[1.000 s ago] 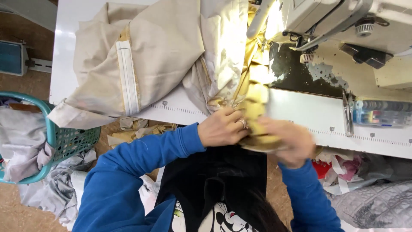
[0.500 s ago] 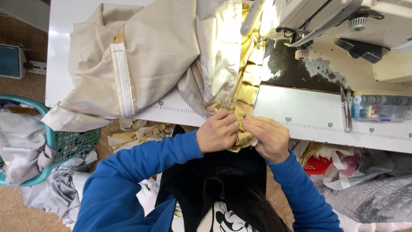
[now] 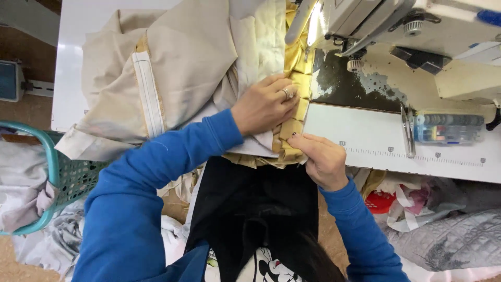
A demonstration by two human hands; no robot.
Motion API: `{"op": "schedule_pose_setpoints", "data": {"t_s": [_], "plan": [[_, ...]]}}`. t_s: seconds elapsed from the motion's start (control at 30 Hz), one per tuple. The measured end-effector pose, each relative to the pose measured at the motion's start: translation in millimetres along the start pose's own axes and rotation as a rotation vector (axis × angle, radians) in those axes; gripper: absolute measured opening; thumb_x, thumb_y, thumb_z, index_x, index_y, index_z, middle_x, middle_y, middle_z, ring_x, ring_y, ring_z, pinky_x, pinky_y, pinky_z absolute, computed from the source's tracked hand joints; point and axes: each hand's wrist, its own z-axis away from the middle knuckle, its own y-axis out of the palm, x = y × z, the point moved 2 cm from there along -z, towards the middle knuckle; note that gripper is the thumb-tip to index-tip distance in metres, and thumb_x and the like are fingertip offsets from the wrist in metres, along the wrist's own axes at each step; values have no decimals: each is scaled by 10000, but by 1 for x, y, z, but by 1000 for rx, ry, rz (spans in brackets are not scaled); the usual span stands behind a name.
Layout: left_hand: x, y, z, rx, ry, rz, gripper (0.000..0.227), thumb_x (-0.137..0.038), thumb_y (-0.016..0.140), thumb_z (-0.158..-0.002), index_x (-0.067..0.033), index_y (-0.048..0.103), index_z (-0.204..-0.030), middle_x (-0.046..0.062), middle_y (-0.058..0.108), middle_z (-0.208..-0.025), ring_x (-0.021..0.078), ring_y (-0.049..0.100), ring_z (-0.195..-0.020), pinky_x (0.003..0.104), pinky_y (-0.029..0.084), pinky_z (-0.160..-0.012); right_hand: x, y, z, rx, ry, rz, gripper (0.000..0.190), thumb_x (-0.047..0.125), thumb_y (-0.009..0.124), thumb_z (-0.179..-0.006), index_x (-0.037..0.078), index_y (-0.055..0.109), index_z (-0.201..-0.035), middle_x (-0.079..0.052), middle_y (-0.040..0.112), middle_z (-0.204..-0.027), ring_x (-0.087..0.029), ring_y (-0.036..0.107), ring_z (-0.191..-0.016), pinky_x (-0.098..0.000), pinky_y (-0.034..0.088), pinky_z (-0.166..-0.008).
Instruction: Attaching a yellow ruffled fabric strip to a beige garment piece using an industrial sewing machine.
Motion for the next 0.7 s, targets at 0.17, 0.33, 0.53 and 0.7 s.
{"op": "schedule_pose_setpoints", "data": {"t_s": [0.17, 0.33, 0.53, 0.7], "plan": [[33, 22, -4, -71, 16, 38, 186, -212, 616, -972, -72, 718, -902, 96, 652, -906, 275, 651, -989, 432, 495, -1011, -11, 2, -14, 50, 110, 125, 242, 154, 561, -1067, 111, 796, -1100, -84, 785, -964, -331, 751, -943, -427, 638, -821], [51, 6, -22, 22, -5, 3, 169, -246, 651, -970, -107, 745, -955, 76, 692, -849, 278, 664, -935, 433, 507, -966, -31, 3, -26, 124, 95, 130, 313, 9, 517, -1030, 158, 761, -1159, -97, 784, -1085, -305, 760, -1004, -392, 610, -832], [77, -19, -38, 187, 70, -29, 221, -339, 630, -1043, -144, 733, -1017, 33, 744, -955, 244, 650, -834, 505, 435, -989, -36, 4, -40, 146, 114, 111, 372, -89, 530, -974, 104, 724, -1226, -158, 765, -1197, -332, 754, -1098, -392, 597, -882], [99, -55, -42, 340, 308, 229, 575, -399, 353, -1125, -131, 688, -742, 34, 668, -801, 238, 563, -652, 605, 346, -1150, -33, 4, -44, 177, 104, 84, 445, -166, 497, -859, 56, 717, -1176, -129, 747, -1246, -349, 709, -1222, -438, 555, -1109]]}}
